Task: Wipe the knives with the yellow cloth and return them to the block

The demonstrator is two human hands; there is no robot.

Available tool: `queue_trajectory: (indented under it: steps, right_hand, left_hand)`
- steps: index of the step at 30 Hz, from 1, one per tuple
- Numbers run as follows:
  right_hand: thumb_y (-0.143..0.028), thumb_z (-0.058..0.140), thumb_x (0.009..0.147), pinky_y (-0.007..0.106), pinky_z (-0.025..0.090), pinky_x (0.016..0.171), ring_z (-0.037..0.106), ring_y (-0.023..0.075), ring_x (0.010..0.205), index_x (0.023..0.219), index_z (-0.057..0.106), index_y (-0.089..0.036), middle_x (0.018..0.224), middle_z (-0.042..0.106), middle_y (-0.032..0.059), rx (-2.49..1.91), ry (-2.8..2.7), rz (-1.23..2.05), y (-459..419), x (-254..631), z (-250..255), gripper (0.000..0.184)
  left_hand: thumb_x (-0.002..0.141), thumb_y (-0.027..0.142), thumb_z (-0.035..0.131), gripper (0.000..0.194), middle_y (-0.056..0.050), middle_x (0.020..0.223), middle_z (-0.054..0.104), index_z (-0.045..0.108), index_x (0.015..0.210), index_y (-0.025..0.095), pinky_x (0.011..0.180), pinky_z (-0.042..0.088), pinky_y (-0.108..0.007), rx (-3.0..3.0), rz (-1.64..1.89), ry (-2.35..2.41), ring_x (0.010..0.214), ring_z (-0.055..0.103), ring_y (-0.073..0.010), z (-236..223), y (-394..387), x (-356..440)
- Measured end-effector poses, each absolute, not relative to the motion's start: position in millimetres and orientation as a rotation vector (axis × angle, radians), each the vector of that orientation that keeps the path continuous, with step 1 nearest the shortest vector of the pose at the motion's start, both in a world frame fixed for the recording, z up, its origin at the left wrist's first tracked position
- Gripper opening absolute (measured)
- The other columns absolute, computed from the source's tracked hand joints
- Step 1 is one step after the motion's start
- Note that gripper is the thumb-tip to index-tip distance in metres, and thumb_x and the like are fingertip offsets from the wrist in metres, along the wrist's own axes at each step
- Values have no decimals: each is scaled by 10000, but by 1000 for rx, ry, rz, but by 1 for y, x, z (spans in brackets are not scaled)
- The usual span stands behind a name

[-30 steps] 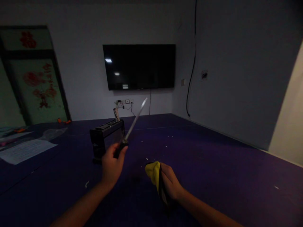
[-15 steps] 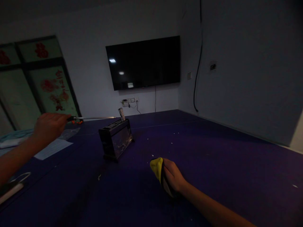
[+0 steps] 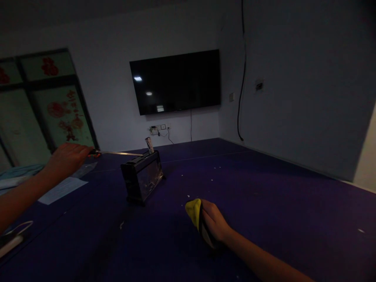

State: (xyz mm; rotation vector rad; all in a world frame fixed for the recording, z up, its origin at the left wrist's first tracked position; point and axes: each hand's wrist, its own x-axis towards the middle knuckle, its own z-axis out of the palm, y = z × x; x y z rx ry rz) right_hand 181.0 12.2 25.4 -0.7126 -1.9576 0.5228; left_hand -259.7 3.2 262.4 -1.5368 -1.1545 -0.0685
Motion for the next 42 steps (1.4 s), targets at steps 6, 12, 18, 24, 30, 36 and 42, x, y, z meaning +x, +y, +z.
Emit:
queue_trajectory:
  steps: [6,12,18,24,30,36,42]
  right_hand:
    - [-206,321,847,300,425,710,559,186,757,830,550,-167,838,606,66,-713,-1960,517,12,181,26,233]
    - [-219,323,848,297,426,689,558,186,735,805,553,-164,814,606,62,-699,-1962,518,12,181,27,241]
    - [-219,327,849,301,428,708,559,185,753,822,566,-169,826,609,61,-702,-1958,518,10,181,30,246]
    - [-209,317,850,304,432,727,565,188,789,860,565,-168,852,612,64,-697,-1956,543,11,181,28,251]
    - [-228,326,850,300,436,724,563,183,769,838,569,-174,845,614,57,-702,-1943,548,12,182,28,249]
    - [-225,319,847,298,436,730,564,189,777,849,590,-169,844,618,64,-697,-1956,534,11,182,32,277]
    - [-240,317,851,311,437,734,540,176,720,897,584,-175,854,606,64,-707,-1988,515,14,183,31,279]
  left_hand:
    - [750,181,333,356,-113,793,673,641,919,125,656,391,-325,-1572,-59,-1156,719,598,-234,264,10,-262]
    - [754,177,331,353,-110,813,667,633,931,131,675,393,-332,-1611,-66,-1161,722,584,-231,269,14,-267]
    - [732,155,352,332,-114,830,648,625,918,118,775,392,-378,-1602,-74,-1060,786,571,-229,283,23,-265]
    - [731,52,313,329,-100,870,643,616,848,105,985,249,-461,-1527,-110,-890,1028,515,-192,315,56,-236]
    - [734,18,303,337,-112,924,640,612,856,76,1017,195,-493,-1596,-114,-857,1155,429,-210,343,101,-189]
    - [754,56,314,340,-51,870,655,632,773,176,1029,208,-430,-1612,-102,-869,1159,431,-176,345,138,-154]
    - [714,41,355,309,-72,773,656,623,639,176,1014,235,-396,-1783,-30,-942,1076,492,-186,314,163,-145]
